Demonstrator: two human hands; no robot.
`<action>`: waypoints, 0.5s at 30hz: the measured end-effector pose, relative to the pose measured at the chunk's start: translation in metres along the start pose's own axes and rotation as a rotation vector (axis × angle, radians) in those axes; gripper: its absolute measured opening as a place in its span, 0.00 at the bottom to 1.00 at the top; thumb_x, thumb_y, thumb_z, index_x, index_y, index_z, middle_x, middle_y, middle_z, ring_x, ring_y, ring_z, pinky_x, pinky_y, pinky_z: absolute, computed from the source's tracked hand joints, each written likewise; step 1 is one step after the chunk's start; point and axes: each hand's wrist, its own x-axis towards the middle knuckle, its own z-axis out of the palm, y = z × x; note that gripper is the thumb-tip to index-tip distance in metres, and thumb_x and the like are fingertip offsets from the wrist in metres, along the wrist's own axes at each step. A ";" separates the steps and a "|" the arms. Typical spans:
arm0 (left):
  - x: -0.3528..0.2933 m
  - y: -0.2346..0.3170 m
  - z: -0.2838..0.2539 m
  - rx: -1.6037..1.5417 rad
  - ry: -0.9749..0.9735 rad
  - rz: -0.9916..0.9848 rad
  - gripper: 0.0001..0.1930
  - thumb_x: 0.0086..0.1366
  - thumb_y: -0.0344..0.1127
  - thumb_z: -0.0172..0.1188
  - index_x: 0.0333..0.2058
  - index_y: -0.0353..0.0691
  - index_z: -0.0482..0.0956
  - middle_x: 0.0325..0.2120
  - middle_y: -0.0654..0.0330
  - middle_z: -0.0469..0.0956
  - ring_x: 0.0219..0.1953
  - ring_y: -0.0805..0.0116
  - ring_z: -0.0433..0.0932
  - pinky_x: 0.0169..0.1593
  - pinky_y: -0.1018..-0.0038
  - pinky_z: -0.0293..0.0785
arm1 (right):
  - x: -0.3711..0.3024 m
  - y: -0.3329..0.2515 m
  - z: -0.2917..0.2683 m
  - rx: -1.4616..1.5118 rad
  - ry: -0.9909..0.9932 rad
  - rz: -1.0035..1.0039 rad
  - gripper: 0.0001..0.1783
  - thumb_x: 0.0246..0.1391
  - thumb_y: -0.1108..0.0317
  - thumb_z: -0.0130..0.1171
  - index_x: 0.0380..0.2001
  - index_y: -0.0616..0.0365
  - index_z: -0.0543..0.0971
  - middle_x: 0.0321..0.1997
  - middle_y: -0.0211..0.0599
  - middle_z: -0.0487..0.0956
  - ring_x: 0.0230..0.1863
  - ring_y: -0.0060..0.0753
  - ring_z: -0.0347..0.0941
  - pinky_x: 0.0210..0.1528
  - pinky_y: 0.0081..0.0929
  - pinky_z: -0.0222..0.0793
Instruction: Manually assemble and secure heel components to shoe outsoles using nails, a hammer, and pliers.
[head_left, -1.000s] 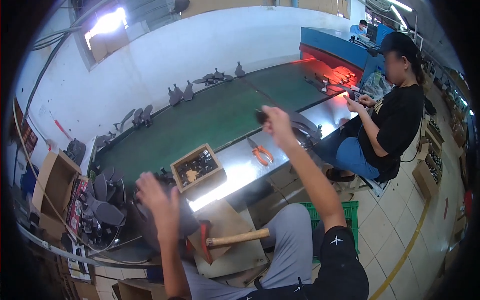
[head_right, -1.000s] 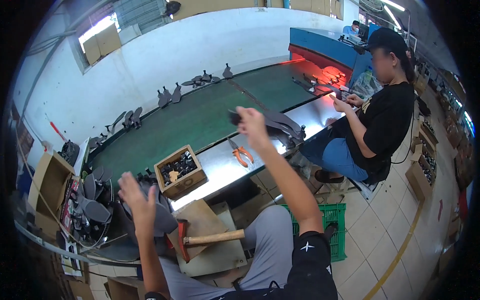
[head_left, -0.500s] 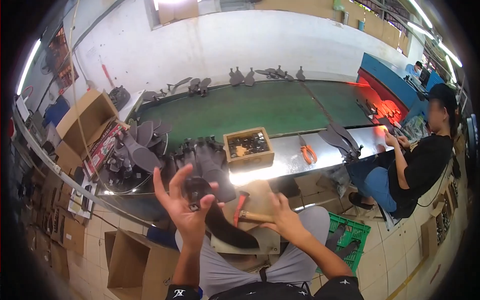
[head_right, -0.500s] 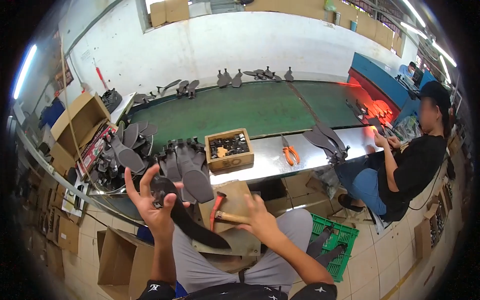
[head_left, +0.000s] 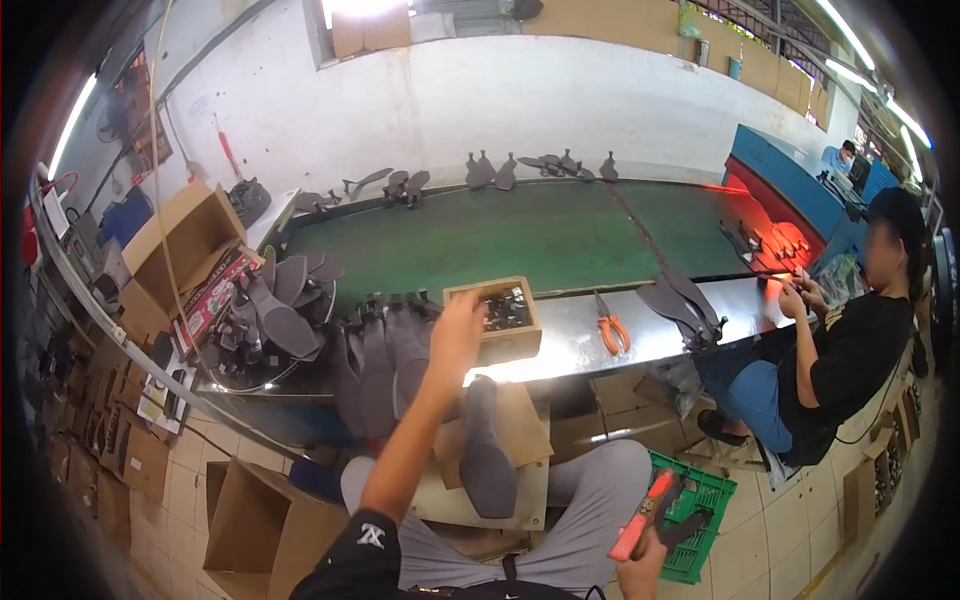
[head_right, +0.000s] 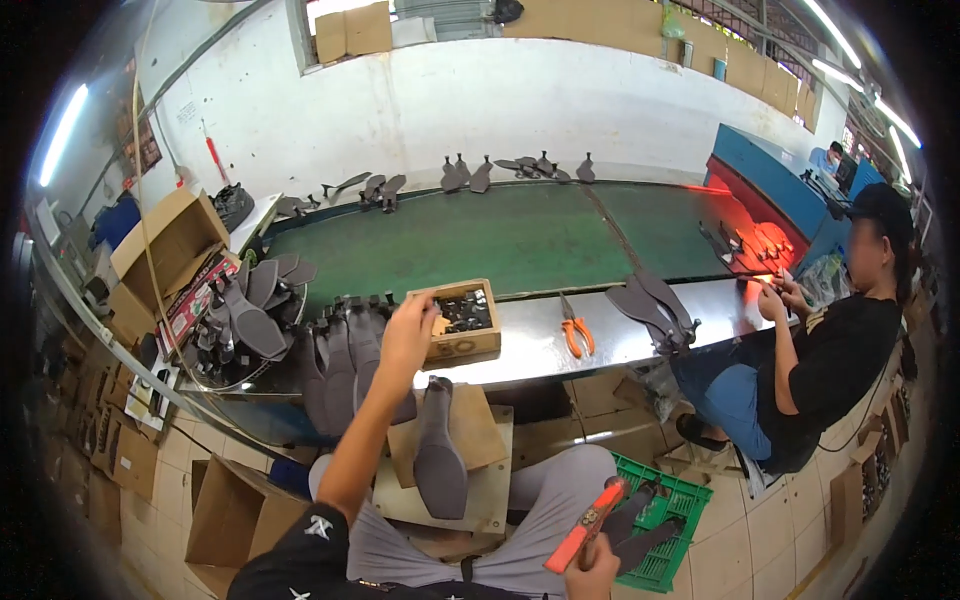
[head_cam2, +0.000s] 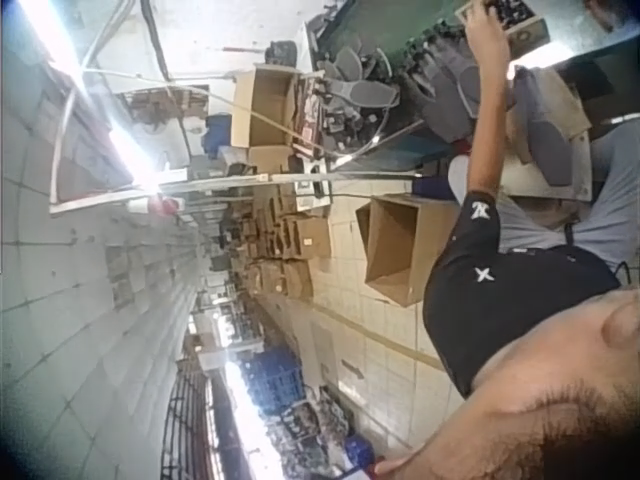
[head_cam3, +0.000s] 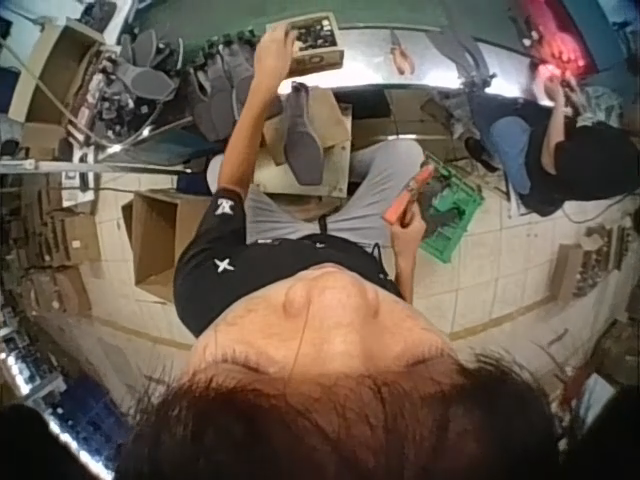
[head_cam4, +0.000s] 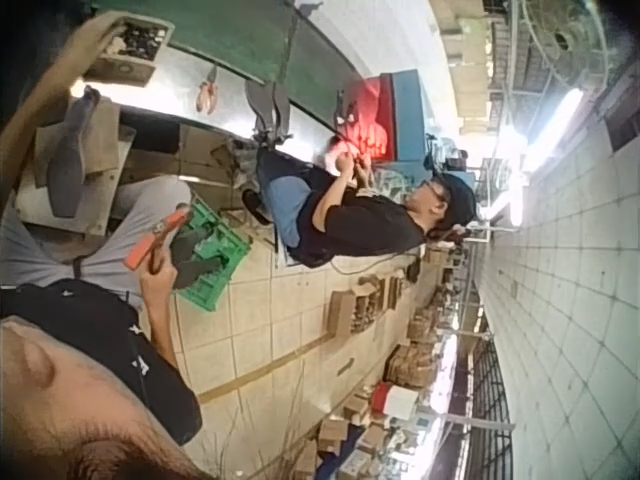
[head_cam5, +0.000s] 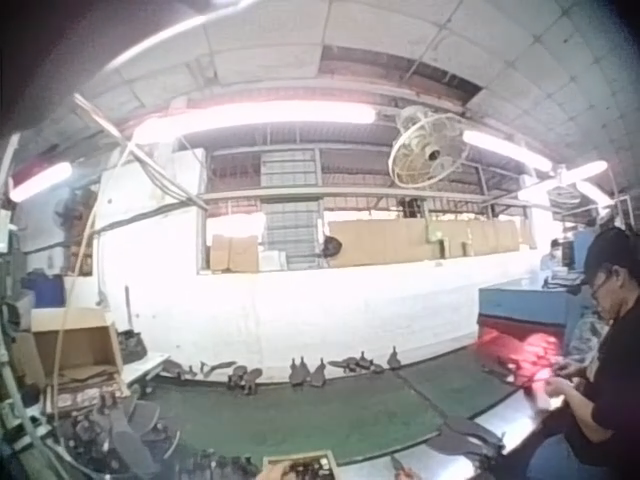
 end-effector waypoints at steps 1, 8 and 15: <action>0.023 -0.006 0.014 0.018 0.005 0.041 0.15 0.64 0.33 0.60 0.48 0.34 0.76 0.41 0.46 0.79 0.44 0.46 0.78 0.45 0.60 0.75 | -0.002 -0.015 0.006 0.030 -0.016 0.008 0.10 0.56 0.67 0.63 0.35 0.64 0.78 0.19 0.29 0.75 0.20 0.22 0.72 0.23 0.26 0.67; 0.092 -0.075 0.124 0.218 -0.285 0.239 0.08 0.61 0.31 0.61 0.36 0.31 0.81 0.32 0.46 0.79 0.40 0.44 0.78 0.44 0.57 0.75 | -0.003 0.022 0.032 0.322 -0.081 0.157 0.11 0.62 0.63 0.61 0.29 0.58 0.77 0.16 0.21 0.68 0.14 0.16 0.62 0.18 0.22 0.57; 0.069 -0.032 0.071 -0.302 -0.080 -0.070 0.10 0.62 0.34 0.64 0.32 0.31 0.82 0.23 0.56 0.79 0.22 0.68 0.77 0.27 0.72 0.74 | 0.036 0.024 0.028 0.420 -0.089 0.234 0.09 0.52 0.74 0.64 0.37 0.64 0.81 0.22 0.31 0.81 0.21 0.22 0.76 0.25 0.22 0.69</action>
